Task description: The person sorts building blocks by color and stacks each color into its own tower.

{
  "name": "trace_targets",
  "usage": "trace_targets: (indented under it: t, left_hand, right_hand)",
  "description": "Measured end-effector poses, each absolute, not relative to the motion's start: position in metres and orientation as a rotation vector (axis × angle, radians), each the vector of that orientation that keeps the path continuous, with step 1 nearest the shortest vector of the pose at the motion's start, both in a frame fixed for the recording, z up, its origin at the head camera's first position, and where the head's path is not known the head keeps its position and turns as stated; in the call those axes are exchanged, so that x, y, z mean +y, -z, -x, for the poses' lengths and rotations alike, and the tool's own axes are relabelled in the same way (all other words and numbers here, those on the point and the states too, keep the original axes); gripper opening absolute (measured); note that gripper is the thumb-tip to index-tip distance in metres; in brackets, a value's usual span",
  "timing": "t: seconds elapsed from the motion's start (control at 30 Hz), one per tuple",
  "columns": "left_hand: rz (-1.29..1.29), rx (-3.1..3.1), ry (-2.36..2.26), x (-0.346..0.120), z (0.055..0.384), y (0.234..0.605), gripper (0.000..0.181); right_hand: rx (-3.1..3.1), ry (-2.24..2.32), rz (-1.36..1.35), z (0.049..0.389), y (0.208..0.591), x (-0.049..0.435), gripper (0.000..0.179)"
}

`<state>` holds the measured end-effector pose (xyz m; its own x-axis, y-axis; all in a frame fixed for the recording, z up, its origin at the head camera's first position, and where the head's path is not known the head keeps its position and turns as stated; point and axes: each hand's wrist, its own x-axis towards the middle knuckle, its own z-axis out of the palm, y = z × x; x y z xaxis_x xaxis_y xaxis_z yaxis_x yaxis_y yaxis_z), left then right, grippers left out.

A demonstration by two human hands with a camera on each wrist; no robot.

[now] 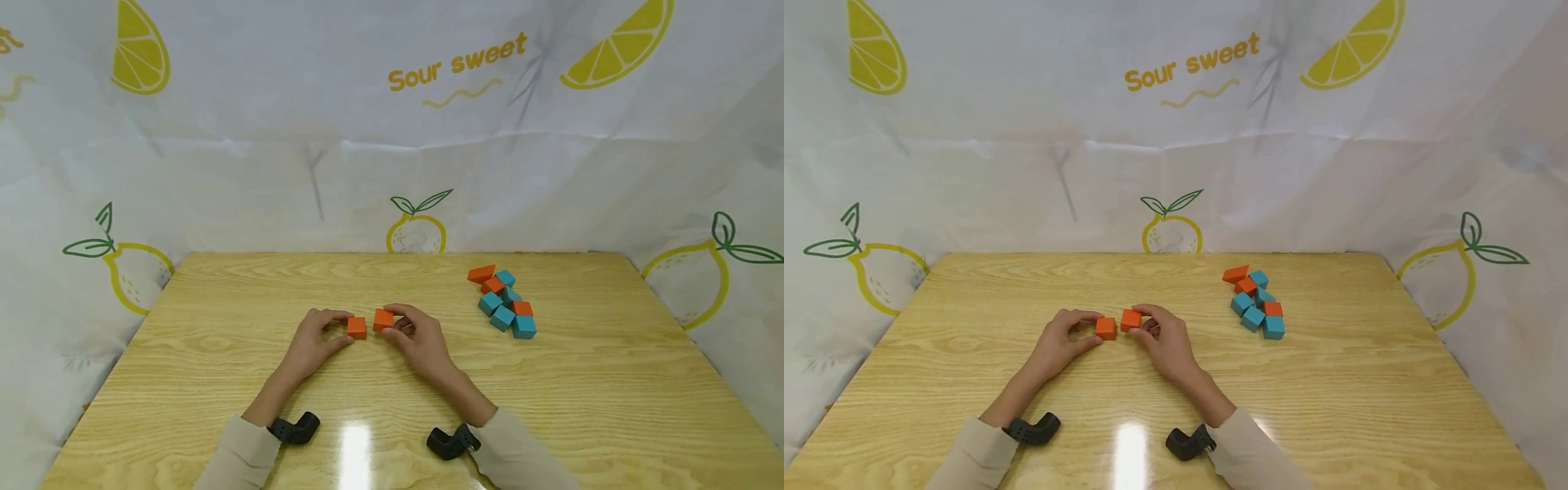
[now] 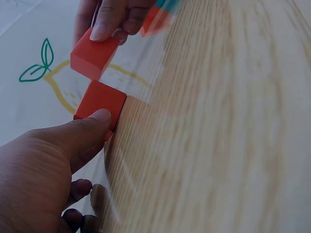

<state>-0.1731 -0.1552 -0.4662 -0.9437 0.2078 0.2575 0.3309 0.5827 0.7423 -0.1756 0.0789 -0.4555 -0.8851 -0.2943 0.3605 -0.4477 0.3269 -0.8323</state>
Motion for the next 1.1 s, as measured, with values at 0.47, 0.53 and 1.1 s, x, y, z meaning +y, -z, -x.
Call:
trace_targets:
  t: [0.47,0.53,1.1]
  left_hand:
    - [0.452,-2.671,1.320,-0.156,0.174,0.467,0.039]
    - [0.451,-2.669,1.322,-0.156,0.174,0.467,0.039]
    - [0.461,-2.668,1.312,-0.157,0.174,0.469,0.038]
  right_hand:
    - [-2.521,-1.564,-0.684,0.180,0.461,0.066,0.040]
    - [-2.528,-1.567,-0.684,0.180,0.461,0.066,0.040]
    - [-2.561,-1.508,-0.698,0.180,0.466,0.066,0.041]
